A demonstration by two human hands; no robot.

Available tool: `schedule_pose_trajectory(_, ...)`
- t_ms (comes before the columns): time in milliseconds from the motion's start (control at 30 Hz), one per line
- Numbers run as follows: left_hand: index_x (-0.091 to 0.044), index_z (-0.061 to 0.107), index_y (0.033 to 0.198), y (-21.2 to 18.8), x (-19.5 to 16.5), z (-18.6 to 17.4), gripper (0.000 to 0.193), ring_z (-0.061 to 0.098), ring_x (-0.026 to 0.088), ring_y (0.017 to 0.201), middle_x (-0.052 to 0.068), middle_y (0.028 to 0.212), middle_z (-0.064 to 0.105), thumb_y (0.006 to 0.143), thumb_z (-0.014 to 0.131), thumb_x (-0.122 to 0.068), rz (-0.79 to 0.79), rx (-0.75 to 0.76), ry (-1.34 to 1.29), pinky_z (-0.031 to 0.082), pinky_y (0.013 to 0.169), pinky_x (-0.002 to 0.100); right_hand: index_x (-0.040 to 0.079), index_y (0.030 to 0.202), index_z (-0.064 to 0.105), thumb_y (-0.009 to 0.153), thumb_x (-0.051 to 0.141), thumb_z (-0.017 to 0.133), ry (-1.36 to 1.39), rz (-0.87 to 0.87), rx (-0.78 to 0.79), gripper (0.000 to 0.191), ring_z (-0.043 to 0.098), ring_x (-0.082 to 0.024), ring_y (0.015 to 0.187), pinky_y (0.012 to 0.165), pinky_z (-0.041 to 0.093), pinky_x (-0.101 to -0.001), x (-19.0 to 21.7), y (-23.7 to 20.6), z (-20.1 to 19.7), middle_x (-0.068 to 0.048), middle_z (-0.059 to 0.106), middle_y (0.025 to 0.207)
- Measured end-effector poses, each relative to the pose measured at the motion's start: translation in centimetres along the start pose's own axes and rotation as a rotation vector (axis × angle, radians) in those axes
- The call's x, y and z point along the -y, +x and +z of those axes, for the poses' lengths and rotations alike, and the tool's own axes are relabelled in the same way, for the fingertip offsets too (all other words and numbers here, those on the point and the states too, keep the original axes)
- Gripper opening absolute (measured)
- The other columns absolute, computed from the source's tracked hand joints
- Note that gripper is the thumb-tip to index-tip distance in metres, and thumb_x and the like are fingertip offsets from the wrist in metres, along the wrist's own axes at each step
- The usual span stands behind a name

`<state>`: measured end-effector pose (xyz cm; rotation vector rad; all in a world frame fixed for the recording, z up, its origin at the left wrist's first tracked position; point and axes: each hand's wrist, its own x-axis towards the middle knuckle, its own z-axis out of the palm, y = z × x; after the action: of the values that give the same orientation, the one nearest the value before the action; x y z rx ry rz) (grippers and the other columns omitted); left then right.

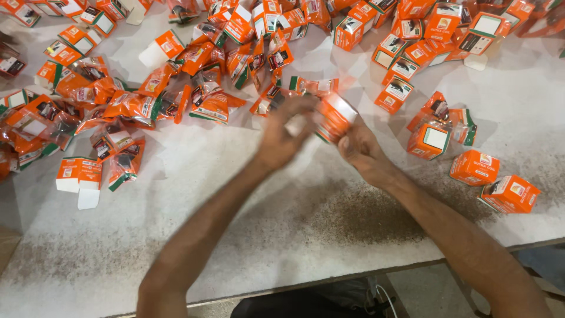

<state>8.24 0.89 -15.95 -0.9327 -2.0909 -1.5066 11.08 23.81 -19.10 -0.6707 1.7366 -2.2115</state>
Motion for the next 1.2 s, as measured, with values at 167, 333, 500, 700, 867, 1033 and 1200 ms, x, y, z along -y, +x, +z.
schedule_pose_trajectory(167, -0.006, 0.062, 0.133, 2.0, 1.9, 2.7, 0.045, 0.065, 0.028, 0.109, 0.016, 0.135, 0.064, 0.088, 0.066, -0.008, 0.184, -0.040, 0.646, 0.053, 0.088, 0.041, 0.000, 0.147, 0.033, 0.105, 0.009, 0.064, -0.117, -0.197, -0.418, 0.052, 0.058, -0.014, 0.125, 0.108, 0.049, -0.0303, 0.2, 0.7, -1.9, -0.009, 0.059, 0.135)
schedule_pose_trajectory(333, -0.008, 0.064, 0.118, 5.1, 5.2, 1.9, 0.041, 0.064, 0.034, 0.099, 0.011, 0.100, 0.068, 0.079, 0.072, -0.017, 0.113, 0.248, 0.955, 0.051, 0.078, 0.048, 0.002, 0.144, 0.039, 0.100, 0.008, 0.070, -0.504, -0.317, -0.295, 0.054, 0.062, -0.018, 0.121, 0.108, 0.052, -0.0328, 1.1, 0.7, -0.9, -0.011, 0.058, 0.130)
schedule_pose_trajectory(500, -0.010, 0.064, 0.115, 4.8, 3.7, -2.8, 0.022, 0.069, 0.028, 0.091, 0.008, 0.100, 0.070, 0.094, 0.066, -0.003, -0.062, -0.091, 0.562, 0.055, 0.077, 0.040, -0.002, 0.134, 0.053, 0.095, 0.010, 0.074, -0.644, -0.266, -0.186, 0.046, 0.064, -0.019, 0.116, 0.103, 0.051, -0.0333, 1.3, 1.0, 1.2, -0.011, 0.064, 0.121)
schedule_pose_trajectory(700, -0.001, 0.053, 0.111, -1.9, -3.7, -4.6, 0.041, 0.068, 0.039, 0.120, 0.023, 0.129, 0.063, 0.080, 0.063, 0.023, 0.321, -0.284, 0.423, 0.059, 0.098, 0.040, -0.001, 0.121, 0.063, 0.084, 0.012, 0.086, -0.830, -0.184, -0.035, 0.046, 0.067, -0.030, 0.102, 0.091, 0.052, -0.0364, 1.6, 1.1, 3.0, -0.015, 0.066, 0.111)
schedule_pose_trajectory(867, 0.003, 0.050, 0.118, -4.7, -4.8, -2.2, 0.044, 0.067, 0.040, 0.122, 0.019, 0.122, 0.063, 0.086, 0.076, 0.017, 0.521, -0.003, 0.493, 0.058, 0.108, 0.052, 0.001, 0.129, 0.061, 0.079, 0.002, 0.080, -0.782, -0.252, 0.016, 0.054, 0.068, -0.033, 0.113, 0.095, 0.054, -0.0386, 1.5, 0.8, 4.2, -0.015, 0.067, 0.118)
schedule_pose_trajectory(1033, 0.003, 0.059, 0.133, -5.6, -4.4, -2.7, 0.050, 0.065, 0.035, 0.123, 0.016, 0.122, 0.065, 0.087, 0.076, -0.002, 0.328, 0.122, 0.667, 0.034, 0.117, 0.064, -0.001, 0.133, 0.057, 0.077, -0.001, 0.077, -0.782, -0.251, 0.027, 0.059, 0.067, -0.034, 0.113, 0.095, 0.053, -0.0394, 2.1, 0.9, 4.4, -0.016, 0.065, 0.119)
schedule_pose_trajectory(1200, -0.006, 0.068, 0.121, -5.8, -5.0, -1.6, 0.033, 0.038, 0.044, 0.143, 0.022, 0.144, 0.047, 0.090, 0.075, -0.017, 0.208, 0.053, 0.741, 0.023, 0.118, 0.069, 0.002, 0.127, 0.061, 0.084, 0.005, 0.084, -0.823, -0.225, 0.029, 0.048, 0.066, -0.035, 0.108, 0.091, 0.053, -0.0416, 2.4, 0.6, 4.8, -0.015, 0.065, 0.114)
